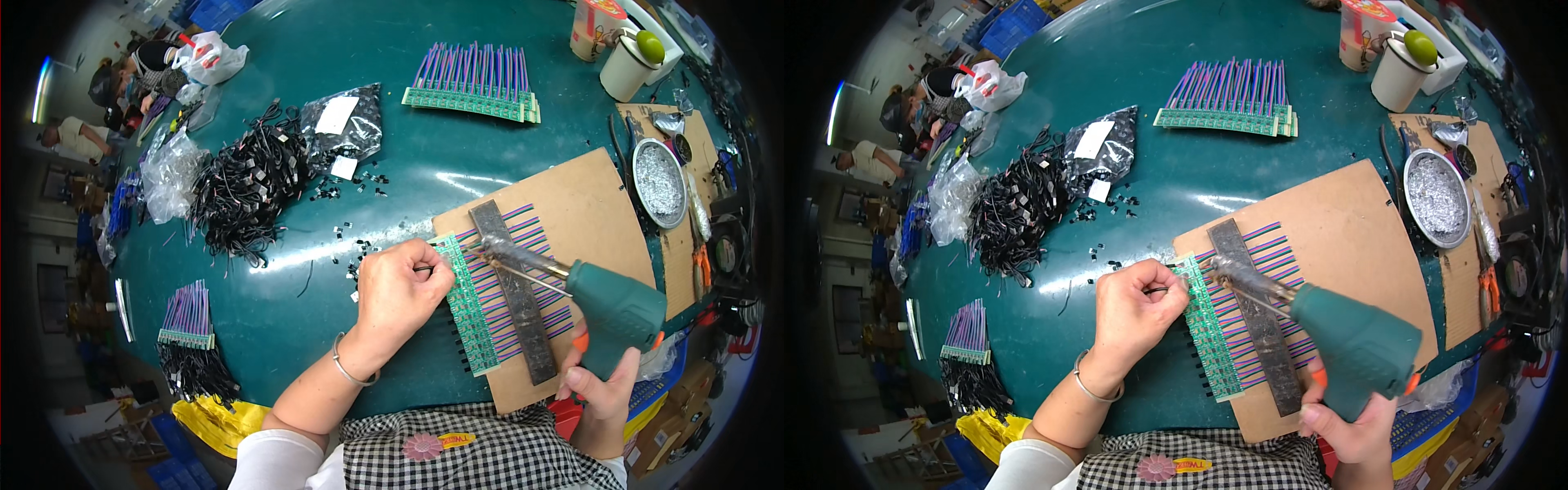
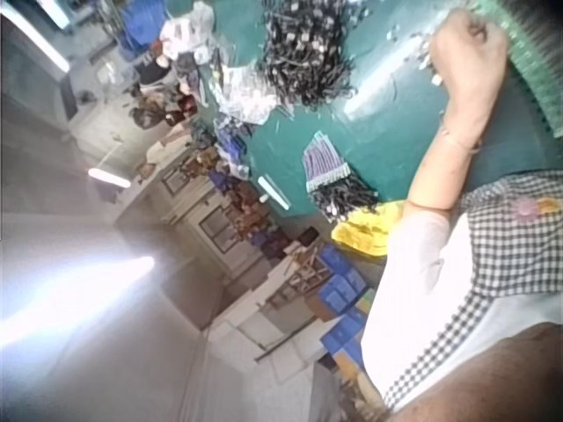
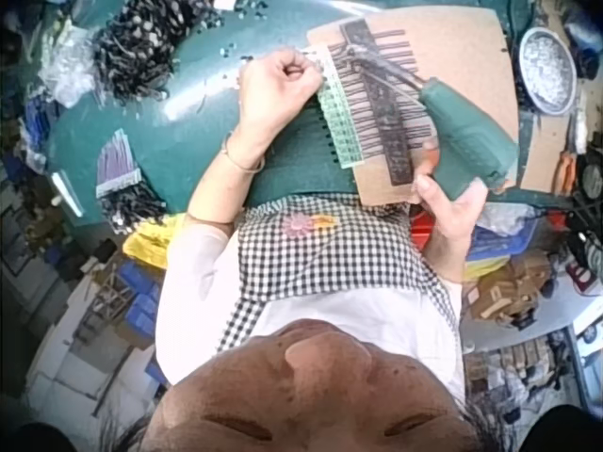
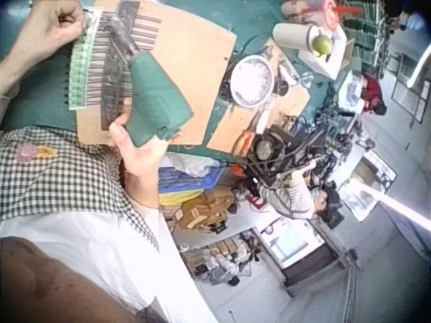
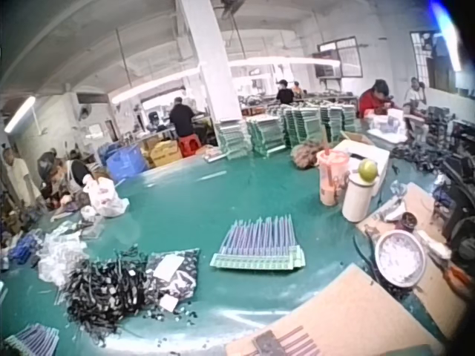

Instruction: The person solders and assembles electronic components and wires onto a printed circuit board using a hot air tool.

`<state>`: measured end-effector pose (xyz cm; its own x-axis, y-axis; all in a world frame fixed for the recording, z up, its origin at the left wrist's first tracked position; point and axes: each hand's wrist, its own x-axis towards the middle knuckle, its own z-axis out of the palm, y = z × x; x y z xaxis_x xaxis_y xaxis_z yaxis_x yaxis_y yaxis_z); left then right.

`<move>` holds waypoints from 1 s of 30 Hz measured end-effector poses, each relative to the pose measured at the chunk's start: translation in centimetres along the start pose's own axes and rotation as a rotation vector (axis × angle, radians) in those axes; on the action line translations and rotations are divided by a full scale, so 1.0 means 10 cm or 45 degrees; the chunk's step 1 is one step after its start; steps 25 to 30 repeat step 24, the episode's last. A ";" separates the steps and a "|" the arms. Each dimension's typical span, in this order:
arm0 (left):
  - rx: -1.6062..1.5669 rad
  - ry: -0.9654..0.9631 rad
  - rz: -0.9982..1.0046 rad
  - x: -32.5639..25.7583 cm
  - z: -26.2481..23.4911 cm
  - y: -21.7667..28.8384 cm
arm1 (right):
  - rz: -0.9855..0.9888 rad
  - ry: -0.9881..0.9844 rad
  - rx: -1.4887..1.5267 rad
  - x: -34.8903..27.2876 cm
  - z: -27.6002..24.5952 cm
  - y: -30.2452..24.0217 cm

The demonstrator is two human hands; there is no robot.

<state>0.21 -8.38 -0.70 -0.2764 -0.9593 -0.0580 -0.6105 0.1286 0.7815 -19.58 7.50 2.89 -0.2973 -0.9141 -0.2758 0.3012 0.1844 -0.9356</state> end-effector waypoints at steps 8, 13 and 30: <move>-0.015 0.023 0.015 -0.01 0.00 -0.03 | 0.045 0.030 0.029 -0.03 -0.03 -0.06; 0.016 0.044 0.048 -0.03 -0.01 0.01 | -0.013 0.043 0.019 -0.04 -0.06 -0.01; 0.214 -0.022 0.435 -0.10 -0.10 -0.01 | -0.077 -0.009 -0.002 -0.04 -0.17 0.01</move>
